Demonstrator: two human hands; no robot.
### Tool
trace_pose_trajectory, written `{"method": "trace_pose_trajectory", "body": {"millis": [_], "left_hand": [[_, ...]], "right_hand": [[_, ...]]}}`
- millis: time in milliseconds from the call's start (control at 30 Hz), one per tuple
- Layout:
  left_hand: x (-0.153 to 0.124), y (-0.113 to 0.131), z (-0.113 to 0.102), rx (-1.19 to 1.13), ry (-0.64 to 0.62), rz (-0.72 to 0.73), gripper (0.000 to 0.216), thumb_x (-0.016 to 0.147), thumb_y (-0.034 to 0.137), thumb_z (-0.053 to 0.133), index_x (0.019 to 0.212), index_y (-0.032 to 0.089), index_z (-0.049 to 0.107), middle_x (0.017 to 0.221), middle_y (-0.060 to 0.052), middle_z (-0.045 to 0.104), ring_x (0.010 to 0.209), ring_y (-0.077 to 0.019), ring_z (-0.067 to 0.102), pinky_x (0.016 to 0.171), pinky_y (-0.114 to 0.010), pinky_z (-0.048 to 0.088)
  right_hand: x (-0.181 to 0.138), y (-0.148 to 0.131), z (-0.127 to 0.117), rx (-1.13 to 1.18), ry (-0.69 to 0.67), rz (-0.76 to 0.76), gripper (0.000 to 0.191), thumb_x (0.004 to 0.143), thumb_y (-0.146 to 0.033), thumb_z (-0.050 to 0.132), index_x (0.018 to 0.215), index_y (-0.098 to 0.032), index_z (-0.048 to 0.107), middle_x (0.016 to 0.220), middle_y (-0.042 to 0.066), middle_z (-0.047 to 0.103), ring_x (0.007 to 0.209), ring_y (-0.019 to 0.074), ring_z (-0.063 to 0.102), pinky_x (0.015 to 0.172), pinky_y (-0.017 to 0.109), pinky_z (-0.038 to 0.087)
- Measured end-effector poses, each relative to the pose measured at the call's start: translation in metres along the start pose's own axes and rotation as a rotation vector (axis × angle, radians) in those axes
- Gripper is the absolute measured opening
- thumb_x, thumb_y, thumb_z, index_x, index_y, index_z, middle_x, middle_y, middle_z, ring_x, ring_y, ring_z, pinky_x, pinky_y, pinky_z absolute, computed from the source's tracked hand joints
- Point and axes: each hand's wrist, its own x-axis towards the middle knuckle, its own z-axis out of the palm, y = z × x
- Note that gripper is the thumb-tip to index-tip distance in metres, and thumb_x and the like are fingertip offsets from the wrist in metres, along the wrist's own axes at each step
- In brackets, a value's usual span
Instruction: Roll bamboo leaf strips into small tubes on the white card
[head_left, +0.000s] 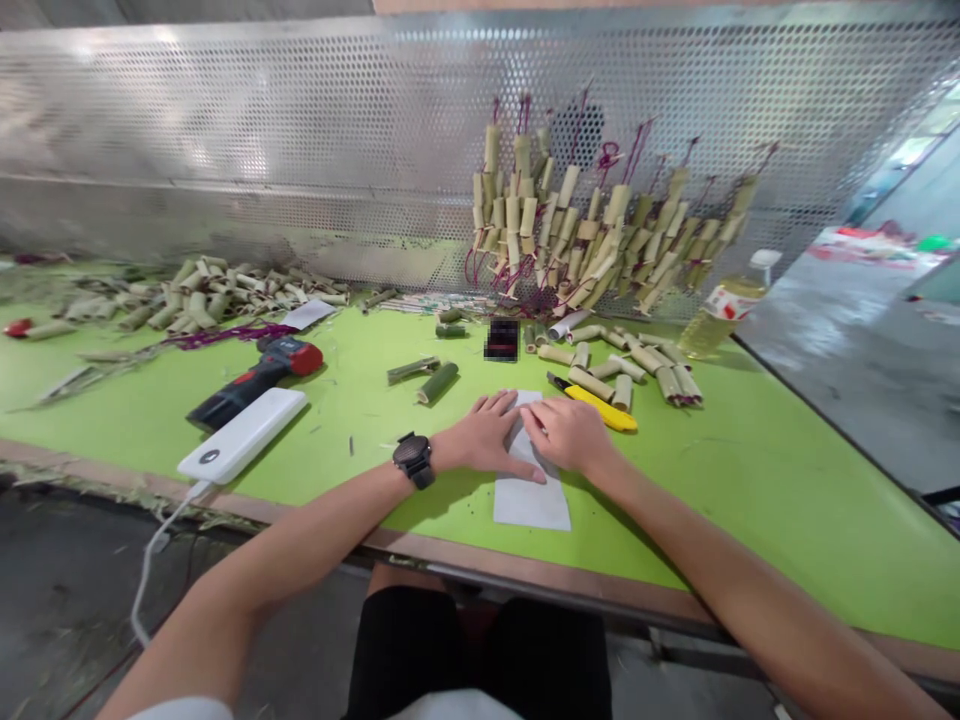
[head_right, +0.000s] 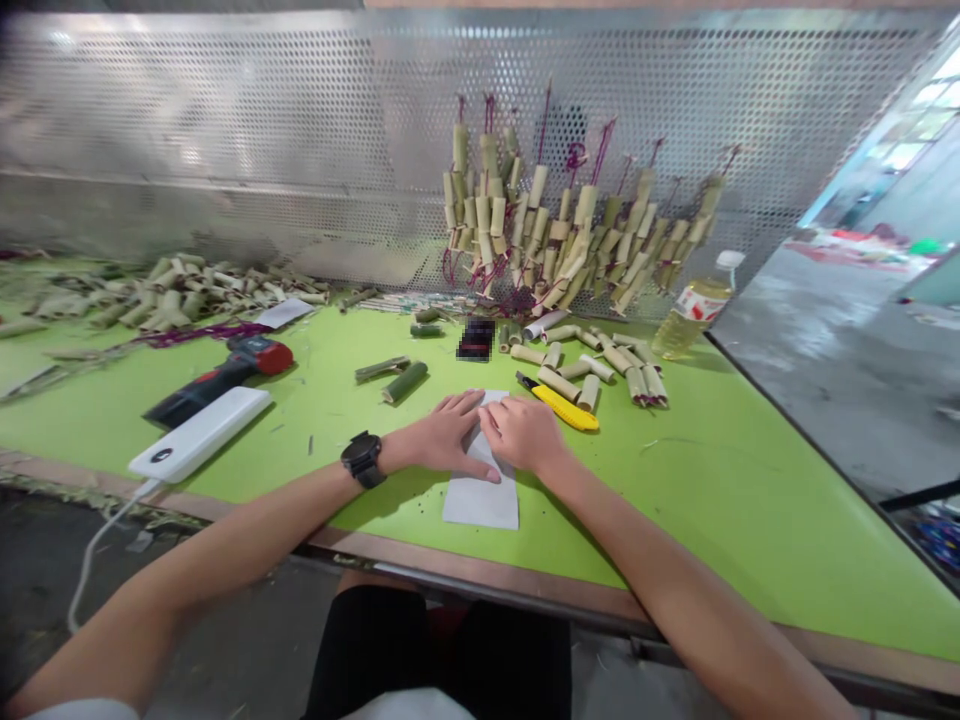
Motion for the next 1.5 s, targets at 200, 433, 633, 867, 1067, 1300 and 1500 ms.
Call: {"method": "trace_pose_trajectory", "body": {"millis": [200, 433, 633, 867, 1067, 1300, 1500], "left_hand": [[-0.001, 0.002, -0.001, 0.007, -0.01, -0.006, 0.134, 0.068, 0.103, 0.054, 0.166, 0.015, 0.028, 0.174, -0.022, 0.015, 0.161, -0.0443, 0.011, 0.129, -0.055, 0.012], [-0.001, 0.003, -0.003, 0.006, -0.024, -0.014, 0.135, 0.067, 0.104, 0.053, 0.166, 0.016, 0.029, 0.174, -0.022, 0.013, 0.161, -0.0435, 0.011, 0.129, -0.056, 0.014], [-0.001, 0.001, -0.002, -0.006, -0.013, -0.009, 0.133, 0.068, 0.103, 0.054, 0.166, 0.017, 0.028, 0.174, -0.021, 0.012, 0.162, -0.0433, 0.009, 0.129, -0.056, 0.012], [-0.001, 0.003, -0.004, -0.032, -0.023, -0.023, 0.128, 0.07, 0.098, 0.061, 0.166, 0.02, 0.029, 0.175, -0.019, 0.012, 0.162, -0.0432, 0.007, 0.129, -0.057, 0.012], [-0.002, 0.003, -0.004, -0.014, -0.02, -0.022, 0.131, 0.068, 0.102, 0.057, 0.166, 0.019, 0.029, 0.175, -0.019, 0.011, 0.161, -0.0446, 0.008, 0.129, -0.058, 0.011], [-0.001, 0.003, -0.003, -0.026, -0.006, -0.014, 0.127, 0.068, 0.101, 0.059, 0.163, 0.019, 0.035, 0.174, -0.02, 0.015, 0.162, -0.0427, 0.011, 0.129, -0.056, 0.012], [-0.001, 0.003, -0.003, -0.021, -0.011, -0.023, 0.127, 0.068, 0.1, 0.059, 0.163, 0.019, 0.035, 0.174, -0.019, 0.015, 0.162, -0.0426, 0.011, 0.129, -0.055, 0.012]], "right_hand": [[0.001, 0.009, 0.003, -0.026, -0.12, 0.016, 0.053, 0.108, -0.037, 0.034, 0.088, -0.016, 0.078, 0.08, 0.009, 0.075, 0.07, 0.018, 0.06, 0.061, 0.033, 0.025], [0.005, 0.028, 0.0, -0.154, -0.126, 0.284, 0.057, 0.108, -0.046, 0.033, 0.088, -0.015, 0.077, 0.087, 0.012, 0.077, 0.078, 0.0231, 0.068, 0.061, 0.033, 0.026], [0.003, 0.012, -0.002, -0.091, -0.161, 0.26, 0.061, 0.108, -0.049, 0.03, 0.086, -0.016, 0.077, 0.082, 0.012, 0.077, 0.073, 0.022, 0.067, 0.058, 0.032, 0.027], [-0.003, -0.008, -0.002, 0.09, -0.159, 0.038, 0.055, 0.107, -0.044, 0.034, 0.084, -0.016, 0.075, 0.079, 0.008, 0.074, 0.066, 0.016, 0.06, 0.058, 0.029, 0.027], [0.001, 0.014, 0.002, -0.058, -0.085, 0.206, 0.054, 0.107, -0.043, 0.035, 0.079, -0.018, 0.074, 0.08, 0.009, 0.075, 0.068, 0.0186, 0.061, 0.059, 0.033, 0.023], [-0.001, 0.006, 0.004, -0.07, -0.04, 0.112, 0.052, 0.107, -0.041, 0.036, 0.083, -0.016, 0.074, 0.078, 0.01, 0.074, 0.074, 0.0201, 0.06, 0.064, 0.033, 0.027], [-0.002, 0.006, 0.004, -0.119, 0.015, 0.089, 0.051, 0.107, -0.041, 0.038, 0.087, -0.014, 0.076, 0.085, 0.013, 0.075, 0.088, 0.024, 0.062, 0.073, 0.035, 0.033]]}}
